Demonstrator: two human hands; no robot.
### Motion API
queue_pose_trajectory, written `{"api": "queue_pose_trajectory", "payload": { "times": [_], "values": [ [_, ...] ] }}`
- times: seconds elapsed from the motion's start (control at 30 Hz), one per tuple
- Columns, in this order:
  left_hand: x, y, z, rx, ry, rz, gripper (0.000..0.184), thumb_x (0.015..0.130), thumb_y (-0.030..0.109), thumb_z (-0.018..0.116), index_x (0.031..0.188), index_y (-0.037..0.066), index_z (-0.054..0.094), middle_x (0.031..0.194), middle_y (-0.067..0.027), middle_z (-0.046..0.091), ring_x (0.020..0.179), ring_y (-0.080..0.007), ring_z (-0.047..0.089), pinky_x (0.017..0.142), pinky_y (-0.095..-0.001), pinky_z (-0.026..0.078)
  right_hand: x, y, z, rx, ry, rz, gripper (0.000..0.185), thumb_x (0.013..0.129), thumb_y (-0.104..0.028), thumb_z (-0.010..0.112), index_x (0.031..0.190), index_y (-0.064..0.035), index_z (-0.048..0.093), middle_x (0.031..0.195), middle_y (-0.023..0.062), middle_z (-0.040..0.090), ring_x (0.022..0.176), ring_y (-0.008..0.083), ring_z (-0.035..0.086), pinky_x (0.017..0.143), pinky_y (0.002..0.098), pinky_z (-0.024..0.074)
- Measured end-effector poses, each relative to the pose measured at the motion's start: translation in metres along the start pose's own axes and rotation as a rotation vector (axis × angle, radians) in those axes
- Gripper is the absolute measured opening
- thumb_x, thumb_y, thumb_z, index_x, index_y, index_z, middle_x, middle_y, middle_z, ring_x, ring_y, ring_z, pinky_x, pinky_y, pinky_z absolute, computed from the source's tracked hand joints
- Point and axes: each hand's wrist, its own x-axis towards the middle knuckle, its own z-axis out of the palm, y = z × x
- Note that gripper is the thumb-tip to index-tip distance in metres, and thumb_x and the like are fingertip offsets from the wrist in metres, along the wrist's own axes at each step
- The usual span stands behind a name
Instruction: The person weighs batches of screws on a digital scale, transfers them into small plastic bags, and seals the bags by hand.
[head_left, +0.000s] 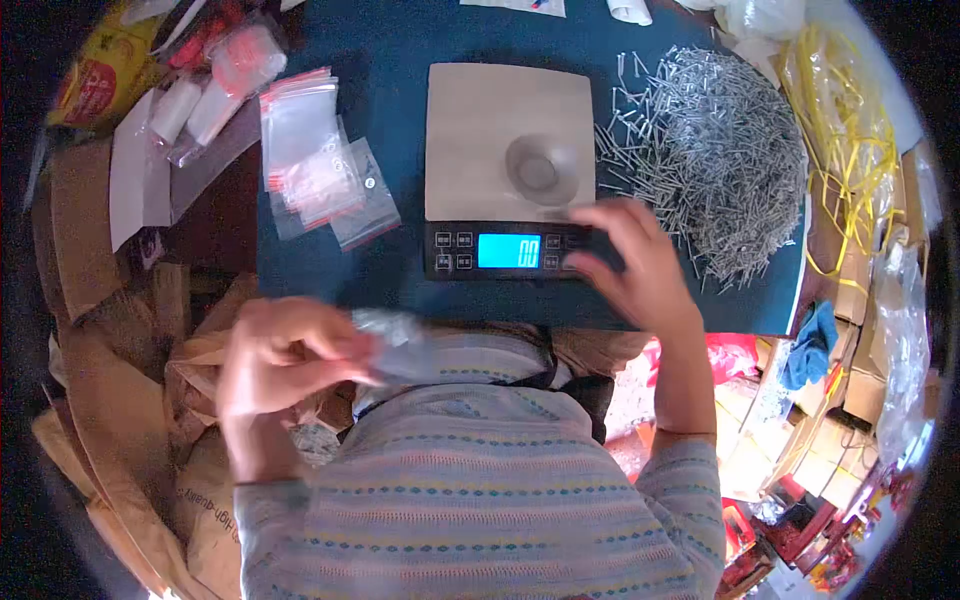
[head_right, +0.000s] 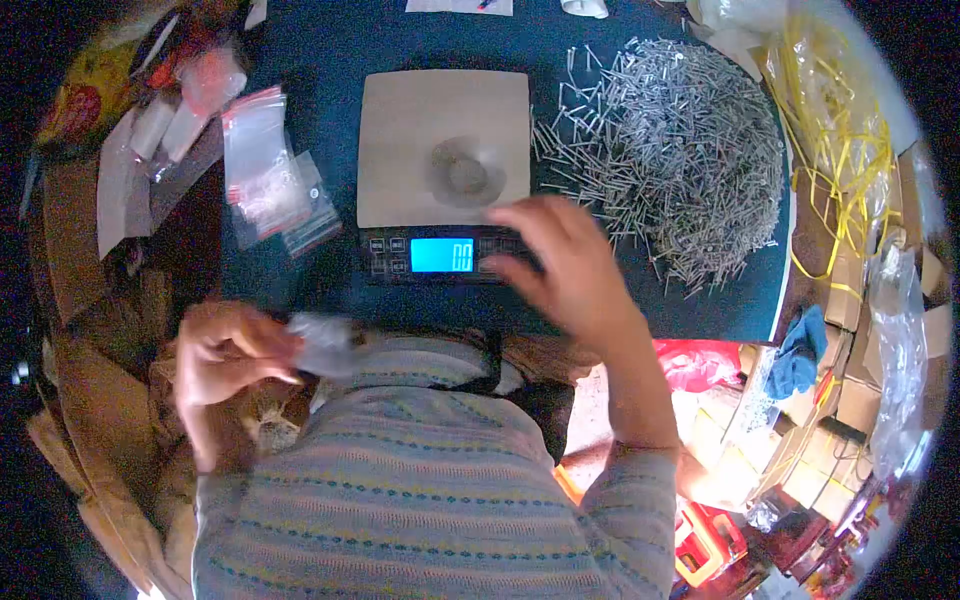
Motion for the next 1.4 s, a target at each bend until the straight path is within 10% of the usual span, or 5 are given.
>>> {"api": "queue_pose_trajectory", "payload": {
  "times": [0.3,0.6,0.7,1.03,1.4],
  "values": [
    [-0.05,0.009,-0.037,0.909,0.074,-0.612,0.012,0.074,0.002,0.073,0.083,-0.002,0.066,0.078,-0.0142,0.067,0.069,-0.0217,0.068,0.063,-0.033,0.053,-0.017,0.079,-0.005,-0.364,0.18,0.398,0.065,0.069,-0.025,0.079,0.123,-0.0001,0.051,0.112,0.0233,0.054,0.105,0.0405,0.052,0.091,0.0439,0.043],
    [0.029,-0.037,0.018,0.977,0.331,0.125,0.028,0.081,0.001,0.063,0.109,0.005,0.064,0.123,-0.0166,0.059,0.108,-0.0318,0.061,0.089,-0.0369,0.051,0.015,0.094,0.0,-0.406,0.194,0.285,0.057,0.066,-0.017,0.08,0.117,-0.0069,0.058,0.113,0.0233,0.055,0.102,0.0392,0.055,0.089,0.0423,0.0457],
    [0.052,-0.068,0.037,0.959,0.379,0.014,0.038,0.079,-0.004,0.061,0.115,0.006,0.061,0.132,-0.0176,0.052,0.116,-0.0326,0.055,0.094,-0.037,0.049,0.013,0.091,0.001,-0.253,0.195,0.265,0.047,0.067,-0.011,0.076,0.111,-0.0073,0.061,0.113,0.0213,0.056,0.102,0.0364,0.056,0.087,0.0415,0.0464],
    [0.056,-0.066,0.021,0.801,0.585,0.197,0.018,0.083,-0.005,0.059,0.099,-0.001,0.065,0.091,-0.0179,0.066,0.083,-0.0332,0.065,0.073,-0.0365,0.051,0.009,0.109,-0.036,0.212,0.199,0.496,0.031,0.07,-0.003,0.071,0.1,-0.0079,0.07,0.083,-0.0012,0.066,0.069,0.0059,0.055,0.063,0.0207,0.0431],
    [0.047,-0.037,0.031,0.711,0.597,0.193,0.032,0.084,-0.009,0.057,0.113,0.003,0.065,0.098,-0.0167,0.067,0.088,-0.0287,0.066,0.078,-0.0339,0.051,0.069,0.026,-0.042,0.404,-0.095,0.29,0.025,0.077,-0.004,0.072,0.102,-0.0053,0.069,0.089,0.0019,0.068,0.074,0.0055,0.059,0.064,0.0212,0.0467]
  ]
}}
